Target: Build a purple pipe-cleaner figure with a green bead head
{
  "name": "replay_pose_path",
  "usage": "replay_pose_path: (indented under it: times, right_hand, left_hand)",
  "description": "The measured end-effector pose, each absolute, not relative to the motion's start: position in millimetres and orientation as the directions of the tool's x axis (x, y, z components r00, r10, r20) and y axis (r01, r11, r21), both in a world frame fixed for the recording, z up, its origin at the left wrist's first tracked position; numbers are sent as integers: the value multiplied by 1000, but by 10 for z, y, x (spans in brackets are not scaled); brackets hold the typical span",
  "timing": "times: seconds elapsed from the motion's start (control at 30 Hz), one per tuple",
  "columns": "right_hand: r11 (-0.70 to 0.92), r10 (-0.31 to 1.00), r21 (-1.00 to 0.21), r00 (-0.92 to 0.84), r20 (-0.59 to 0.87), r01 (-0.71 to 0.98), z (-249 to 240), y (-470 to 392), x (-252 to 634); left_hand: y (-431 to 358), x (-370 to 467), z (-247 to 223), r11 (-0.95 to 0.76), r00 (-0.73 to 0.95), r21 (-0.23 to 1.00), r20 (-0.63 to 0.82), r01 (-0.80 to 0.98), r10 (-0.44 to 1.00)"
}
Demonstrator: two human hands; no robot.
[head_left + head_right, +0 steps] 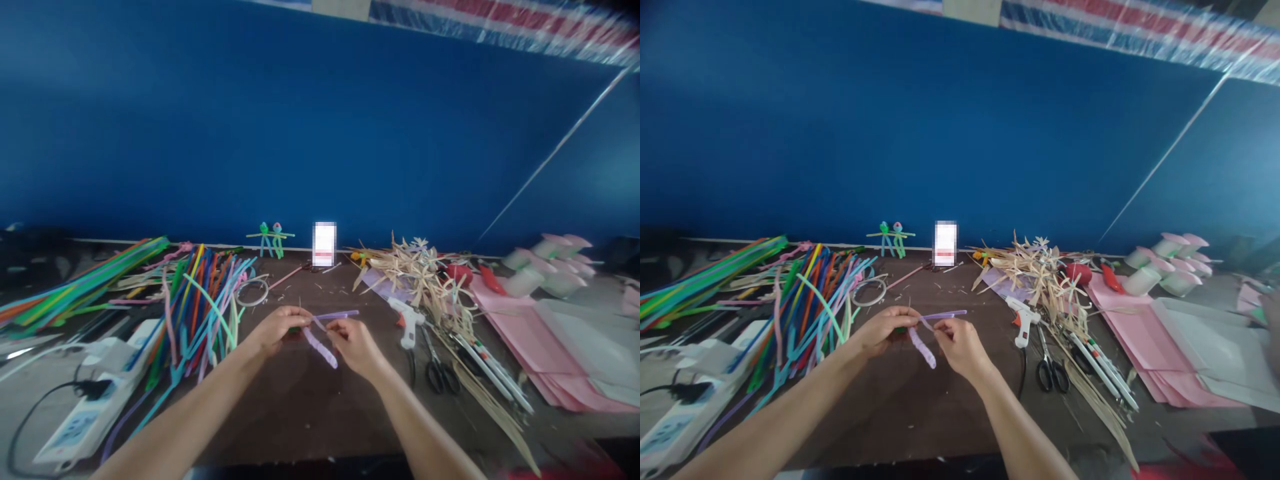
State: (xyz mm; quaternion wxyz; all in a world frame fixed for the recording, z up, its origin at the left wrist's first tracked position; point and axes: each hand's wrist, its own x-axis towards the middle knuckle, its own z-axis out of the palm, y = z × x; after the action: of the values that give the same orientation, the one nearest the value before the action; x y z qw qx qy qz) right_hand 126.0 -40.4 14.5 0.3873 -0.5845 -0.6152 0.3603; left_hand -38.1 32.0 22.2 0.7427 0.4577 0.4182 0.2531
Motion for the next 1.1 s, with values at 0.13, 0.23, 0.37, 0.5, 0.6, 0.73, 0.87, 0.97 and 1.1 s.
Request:
replay_pose_path:
  times: [0.13,0.23,0.37,0.5,0.6,0.73,0.87,0.97,1.1]
  right_hand:
    - [-110,992,-973,-41,-120,203,55,-336,1286]
    - [-96,984,-988,-136,-113,122,100,-289,1346]
    - [-82,896,-975,-414,-162,205,210,-175,1482]
    - [19,915,-891,-367,-166,453,355,-104,1485]
    - [129,986,-759,-166,28,639,481,-181,1371]
    - [172,981,-655,-69,180,736,485,-380,1214]
    - [143,985,-833,9,174,534,199,-467,1152]
    - [14,999,-937,23,23,350,2,-433,1161]
    - [34,996,-968,-85,13,249,12,-382,1212]
  left_hand:
    - [291,-409,198,523,654,851,-368,-49,661]
    - [298,-437,199,524,732,851,-342,-25,589]
    - [334,-471,292,321,805,932,-319,169,501]
    - [368,-444,358,-126,764,895,-283,427,580]
    - [389,-402,294,-290,674,817,-156,498,722]
    - [398,-379,192,-245,598,857,-88,453,797]
    - [361,-397,213,141,513,950,-271,277,814]
    - [321,-413,244,393,541,909,-402,139,739]
    - [300,-416,251,475,645,870,-438,130,626]
